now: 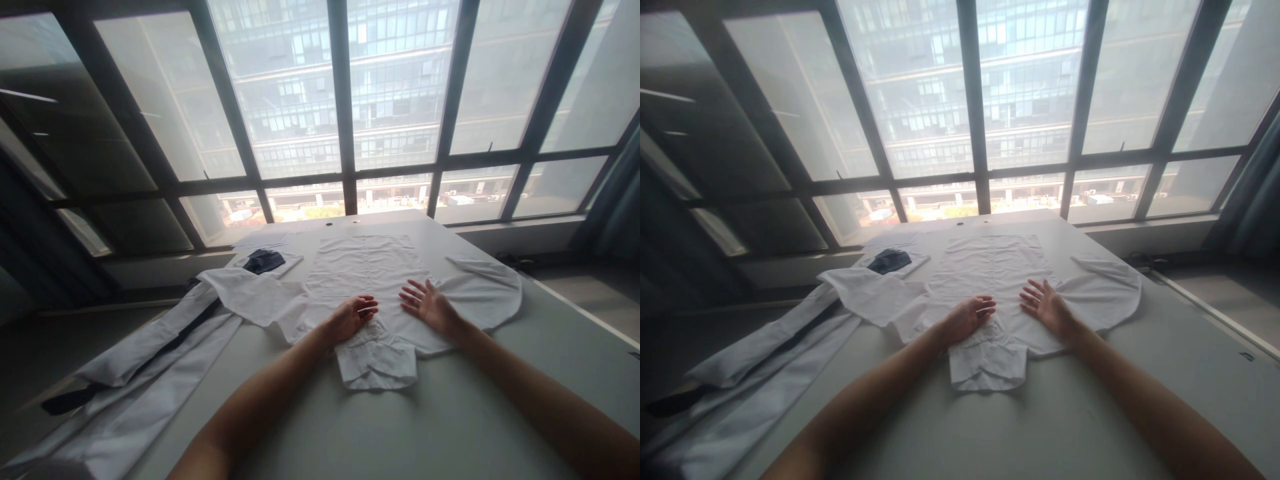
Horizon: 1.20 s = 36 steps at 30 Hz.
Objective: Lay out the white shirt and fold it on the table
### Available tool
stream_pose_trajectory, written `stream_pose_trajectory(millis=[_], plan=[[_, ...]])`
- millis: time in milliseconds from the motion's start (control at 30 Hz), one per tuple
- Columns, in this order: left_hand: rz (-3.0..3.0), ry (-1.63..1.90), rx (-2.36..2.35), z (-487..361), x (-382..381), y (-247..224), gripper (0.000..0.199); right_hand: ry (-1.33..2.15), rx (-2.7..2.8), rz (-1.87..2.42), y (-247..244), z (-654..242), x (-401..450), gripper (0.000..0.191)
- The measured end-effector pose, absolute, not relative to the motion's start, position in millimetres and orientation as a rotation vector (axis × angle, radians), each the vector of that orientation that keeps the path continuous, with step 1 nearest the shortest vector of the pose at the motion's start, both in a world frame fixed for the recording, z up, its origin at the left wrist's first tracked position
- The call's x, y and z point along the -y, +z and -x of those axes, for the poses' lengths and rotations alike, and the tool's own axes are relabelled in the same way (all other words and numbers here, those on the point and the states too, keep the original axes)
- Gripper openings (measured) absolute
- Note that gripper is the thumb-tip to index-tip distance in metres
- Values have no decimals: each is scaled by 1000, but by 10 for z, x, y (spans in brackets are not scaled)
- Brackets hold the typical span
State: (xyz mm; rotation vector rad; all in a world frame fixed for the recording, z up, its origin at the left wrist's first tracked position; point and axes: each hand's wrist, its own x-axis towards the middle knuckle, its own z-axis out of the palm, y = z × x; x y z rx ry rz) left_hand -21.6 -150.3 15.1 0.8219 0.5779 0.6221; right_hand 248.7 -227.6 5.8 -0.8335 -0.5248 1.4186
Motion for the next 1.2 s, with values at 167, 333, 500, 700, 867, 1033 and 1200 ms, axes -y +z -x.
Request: stream_pose_trajectory(millis=[167,333,500,700,867,1033,1200], plan=[[-810,618,-599,206,1502,162,25,1279,456,882,6,-2583,2194,37],[-812,623,-613,204,1501,164,23,1421,629,800,129,-2482,2352,36],[-817,633,-601,213,1511,168,22,1878,1049,718,302,-2346,2605,42],[-832,639,-609,207,1509,164,22,2001,1176,800,261,-2289,2648,36],[-826,630,-602,210,1511,173,23,1865,993,835,214,-2371,2538,36],[-831,626,-610,203,1509,169,24,1613,697,924,138,-2511,2375,30],[-831,629,-626,196,1514,181,24,1398,506,945,28,-2667,2244,28]])
